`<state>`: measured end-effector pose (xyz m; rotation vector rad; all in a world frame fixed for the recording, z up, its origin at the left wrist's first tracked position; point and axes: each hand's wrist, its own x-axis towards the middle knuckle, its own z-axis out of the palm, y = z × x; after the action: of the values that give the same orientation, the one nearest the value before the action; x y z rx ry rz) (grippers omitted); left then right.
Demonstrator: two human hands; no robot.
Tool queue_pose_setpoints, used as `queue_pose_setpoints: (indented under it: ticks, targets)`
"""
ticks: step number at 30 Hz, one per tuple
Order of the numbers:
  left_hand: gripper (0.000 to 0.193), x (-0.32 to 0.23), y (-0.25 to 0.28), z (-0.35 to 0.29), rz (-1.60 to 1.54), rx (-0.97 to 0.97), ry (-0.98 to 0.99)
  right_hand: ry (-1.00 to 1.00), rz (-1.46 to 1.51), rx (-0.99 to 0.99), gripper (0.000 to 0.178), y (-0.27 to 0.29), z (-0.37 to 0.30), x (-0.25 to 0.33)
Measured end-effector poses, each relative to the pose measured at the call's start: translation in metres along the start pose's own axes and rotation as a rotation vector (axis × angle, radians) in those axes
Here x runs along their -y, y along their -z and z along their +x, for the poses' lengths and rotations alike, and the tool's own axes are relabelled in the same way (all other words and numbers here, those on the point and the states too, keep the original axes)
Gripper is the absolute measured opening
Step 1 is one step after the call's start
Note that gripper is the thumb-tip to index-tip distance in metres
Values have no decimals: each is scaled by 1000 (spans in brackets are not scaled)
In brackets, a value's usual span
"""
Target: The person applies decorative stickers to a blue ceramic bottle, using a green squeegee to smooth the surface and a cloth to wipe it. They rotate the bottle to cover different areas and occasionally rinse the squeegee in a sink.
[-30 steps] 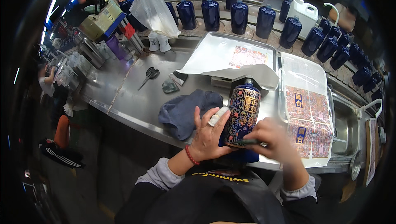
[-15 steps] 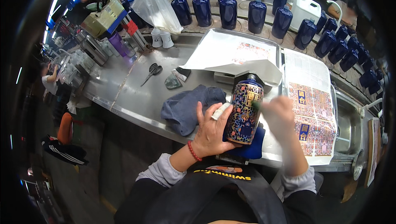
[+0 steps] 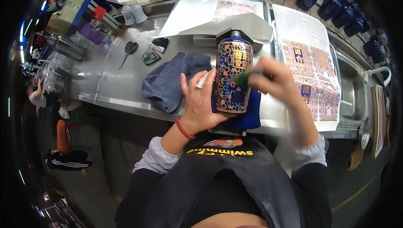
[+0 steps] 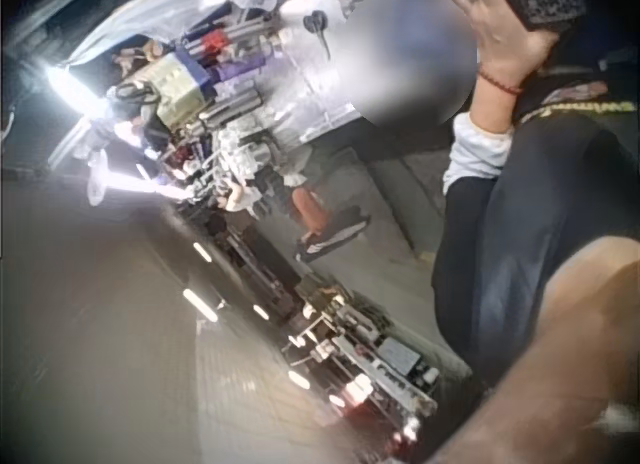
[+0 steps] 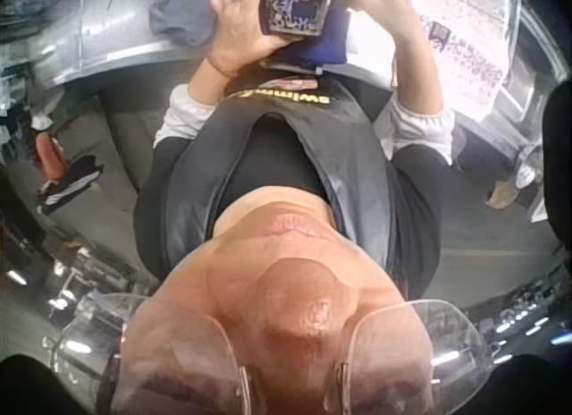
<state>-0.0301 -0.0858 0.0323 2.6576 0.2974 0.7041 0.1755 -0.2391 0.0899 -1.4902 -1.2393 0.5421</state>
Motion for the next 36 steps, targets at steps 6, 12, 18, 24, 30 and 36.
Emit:
queue_pose_setpoints:
  ticks: [6, 12, 18, 24, 30, 36]
  targets:
    - [121, -4, 11, 6, 38, -7, -4, 457, -558, 51, 30, -4, 1, 0]
    - [121, -9, 16, 9, 97, -20, -32, 390, -739, -327, 22, 2, 35, 7]
    - [125, 0, 4, 5, -15, 2, 37, -1, -107, 130, 26, -1, 37, 20]
    - [128, 9, -2, -1, -1, -1, 39, 448, -525, 63, 23, -16, 6, 11]
    - [132, 16, -10, -2, -60, -22, -30, 239, -494, -378, 30, -14, -4, -8]
    - [132, 19, -13, -4, -127, 18, 20, 280, -135, 38, 32, -21, -42, 0]
